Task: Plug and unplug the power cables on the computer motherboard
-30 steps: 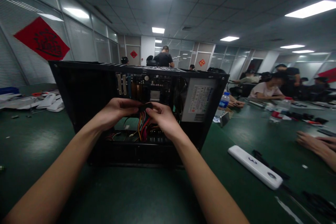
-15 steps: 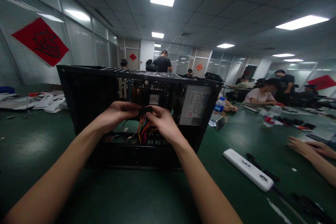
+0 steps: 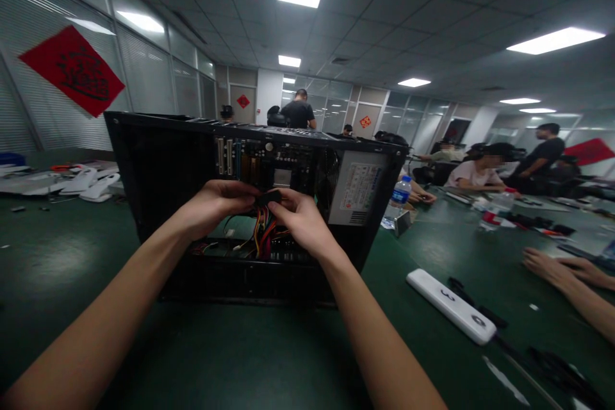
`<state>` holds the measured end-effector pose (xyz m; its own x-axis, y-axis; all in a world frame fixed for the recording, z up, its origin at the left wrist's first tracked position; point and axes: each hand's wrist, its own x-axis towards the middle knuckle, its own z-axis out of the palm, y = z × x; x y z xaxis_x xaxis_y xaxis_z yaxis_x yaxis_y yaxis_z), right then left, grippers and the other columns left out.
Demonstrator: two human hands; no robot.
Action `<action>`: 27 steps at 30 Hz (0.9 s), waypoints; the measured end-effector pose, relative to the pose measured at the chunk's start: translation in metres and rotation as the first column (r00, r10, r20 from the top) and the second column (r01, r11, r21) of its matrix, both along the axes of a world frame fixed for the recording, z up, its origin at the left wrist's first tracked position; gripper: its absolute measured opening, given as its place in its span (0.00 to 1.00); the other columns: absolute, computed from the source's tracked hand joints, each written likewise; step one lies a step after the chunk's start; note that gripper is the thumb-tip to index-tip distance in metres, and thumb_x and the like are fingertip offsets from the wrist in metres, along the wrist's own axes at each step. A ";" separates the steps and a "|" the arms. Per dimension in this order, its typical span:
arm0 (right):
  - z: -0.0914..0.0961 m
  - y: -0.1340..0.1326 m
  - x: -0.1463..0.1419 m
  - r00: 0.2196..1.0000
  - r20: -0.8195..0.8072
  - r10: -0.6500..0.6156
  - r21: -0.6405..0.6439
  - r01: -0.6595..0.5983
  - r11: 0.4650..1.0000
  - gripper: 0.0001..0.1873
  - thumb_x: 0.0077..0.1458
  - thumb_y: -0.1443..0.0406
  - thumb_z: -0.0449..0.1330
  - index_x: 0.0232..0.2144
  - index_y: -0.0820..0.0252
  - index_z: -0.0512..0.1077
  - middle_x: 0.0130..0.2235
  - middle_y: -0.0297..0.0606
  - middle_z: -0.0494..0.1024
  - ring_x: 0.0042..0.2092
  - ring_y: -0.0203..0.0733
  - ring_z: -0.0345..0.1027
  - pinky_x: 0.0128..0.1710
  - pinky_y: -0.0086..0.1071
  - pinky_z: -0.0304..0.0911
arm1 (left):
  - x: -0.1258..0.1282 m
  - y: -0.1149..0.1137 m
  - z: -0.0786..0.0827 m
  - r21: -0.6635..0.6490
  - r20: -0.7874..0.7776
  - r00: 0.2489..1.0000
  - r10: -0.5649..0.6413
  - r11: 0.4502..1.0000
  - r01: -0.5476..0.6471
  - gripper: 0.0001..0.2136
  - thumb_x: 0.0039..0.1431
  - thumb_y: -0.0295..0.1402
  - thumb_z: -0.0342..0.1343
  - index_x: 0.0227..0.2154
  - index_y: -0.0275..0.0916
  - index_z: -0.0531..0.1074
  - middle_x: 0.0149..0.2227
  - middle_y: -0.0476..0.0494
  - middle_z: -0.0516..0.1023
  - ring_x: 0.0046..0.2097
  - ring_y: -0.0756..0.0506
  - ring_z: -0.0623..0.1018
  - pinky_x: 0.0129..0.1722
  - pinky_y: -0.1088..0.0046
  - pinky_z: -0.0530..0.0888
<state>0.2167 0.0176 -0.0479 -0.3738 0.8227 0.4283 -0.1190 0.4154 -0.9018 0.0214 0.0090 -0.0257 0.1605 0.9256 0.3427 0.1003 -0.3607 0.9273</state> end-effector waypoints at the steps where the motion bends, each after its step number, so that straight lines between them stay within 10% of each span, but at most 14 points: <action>1: -0.001 0.000 0.000 1.000 -0.007 -0.009 0.002 0.009 1.000 0.19 0.49 0.58 0.66 0.44 0.58 0.76 0.39 0.38 0.80 0.41 0.42 0.75 0.42 0.35 0.71 | 0.001 0.000 -0.001 0.014 0.000 1.000 0.009 1.000 -0.009 0.14 0.43 0.31 0.65 0.37 0.35 0.81 0.37 0.41 0.83 0.41 0.43 0.80 0.46 0.63 0.76; 15: -0.005 0.009 0.001 0.971 -0.165 -0.172 -0.054 0.165 0.985 0.26 0.43 0.55 0.70 0.44 0.60 0.76 0.38 0.39 0.81 0.39 0.44 0.75 0.39 0.35 0.71 | 0.033 0.015 -0.029 0.079 0.295 0.952 0.080 0.991 -0.107 0.14 0.48 0.38 0.67 0.37 0.35 0.81 0.38 0.40 0.84 0.38 0.44 0.81 0.45 0.64 0.78; 22: -0.013 0.015 -0.004 0.934 -0.191 -0.302 -0.040 0.300 0.953 0.30 0.46 0.54 0.67 0.51 0.58 0.71 0.35 0.37 0.80 0.35 0.43 0.75 0.36 0.35 0.70 | 0.037 0.011 -0.034 0.487 -0.166 0.953 0.254 0.861 -0.144 0.15 0.59 0.28 0.56 0.48 0.37 0.78 0.49 0.40 0.81 0.51 0.41 0.79 0.57 0.61 0.72; 27: -0.017 0.011 -0.005 0.915 -0.059 -0.400 0.267 0.401 0.876 0.16 0.59 0.57 0.57 0.45 0.58 0.76 0.45 0.39 0.80 0.49 0.44 0.73 0.52 0.37 0.66 | 0.023 0.012 -0.035 0.684 -0.359 0.823 0.440 0.724 -0.088 0.14 0.64 0.29 0.52 0.50 0.36 0.76 0.51 0.38 0.79 0.53 0.41 0.78 0.57 0.62 0.72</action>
